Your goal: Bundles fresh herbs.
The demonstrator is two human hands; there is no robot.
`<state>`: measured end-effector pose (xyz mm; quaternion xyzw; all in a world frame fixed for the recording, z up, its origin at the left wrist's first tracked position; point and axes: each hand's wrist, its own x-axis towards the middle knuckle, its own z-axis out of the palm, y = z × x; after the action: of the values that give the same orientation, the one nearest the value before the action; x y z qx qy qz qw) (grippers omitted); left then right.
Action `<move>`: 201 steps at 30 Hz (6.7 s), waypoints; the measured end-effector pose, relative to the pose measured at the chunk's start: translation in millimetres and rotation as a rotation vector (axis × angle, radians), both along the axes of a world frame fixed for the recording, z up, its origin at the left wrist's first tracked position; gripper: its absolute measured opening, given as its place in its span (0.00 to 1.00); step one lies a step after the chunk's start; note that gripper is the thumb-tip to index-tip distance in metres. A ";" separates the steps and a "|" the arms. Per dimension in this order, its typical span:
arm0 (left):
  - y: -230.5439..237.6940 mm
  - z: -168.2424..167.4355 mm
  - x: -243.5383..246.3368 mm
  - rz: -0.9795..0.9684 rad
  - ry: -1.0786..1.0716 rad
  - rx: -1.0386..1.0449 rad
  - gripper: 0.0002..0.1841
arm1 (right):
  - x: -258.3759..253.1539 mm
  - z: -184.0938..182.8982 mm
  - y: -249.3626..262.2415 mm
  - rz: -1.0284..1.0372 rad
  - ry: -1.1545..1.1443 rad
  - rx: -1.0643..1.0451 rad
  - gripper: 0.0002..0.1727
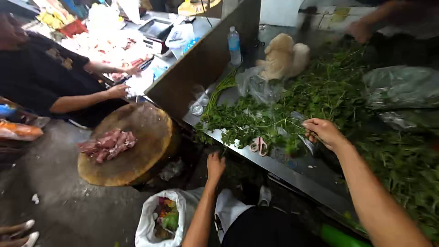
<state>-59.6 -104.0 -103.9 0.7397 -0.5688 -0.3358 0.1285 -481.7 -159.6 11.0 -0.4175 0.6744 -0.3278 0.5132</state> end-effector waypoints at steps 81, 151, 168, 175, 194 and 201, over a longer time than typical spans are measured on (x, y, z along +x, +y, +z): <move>50.9 35.4 -60.6 -0.149 0.463 0.226 0.19 | 210.2 -80.3 152.5 0.417 0.339 -0.285 0.15; 97.1 108.0 148.5 0.635 0.730 -0.348 0.48 | 462.7 4.0 80.5 0.839 0.125 -0.423 0.19; 69.9 96.9 212.6 0.846 1.073 -0.611 0.28 | 418.8 -22.0 -33.9 0.781 0.196 -0.279 0.20; 85.7 103.0 203.0 0.835 1.058 -0.477 0.22 | 417.1 -79.1 -176.8 0.887 0.771 -0.548 0.18; 41.0 76.3 98.2 0.627 0.998 0.003 0.19 | 141.6 29.5 -139.1 0.788 0.833 -0.241 0.19; 34.0 80.3 82.4 0.519 0.914 0.012 0.18 | 124.6 -15.8 -95.9 0.589 0.779 -0.234 0.20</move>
<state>22.8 -70.0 -23.5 0.6348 -0.2509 -0.5847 0.4384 -357.1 -255.5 -4.7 -0.7364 0.6281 -0.0623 0.2437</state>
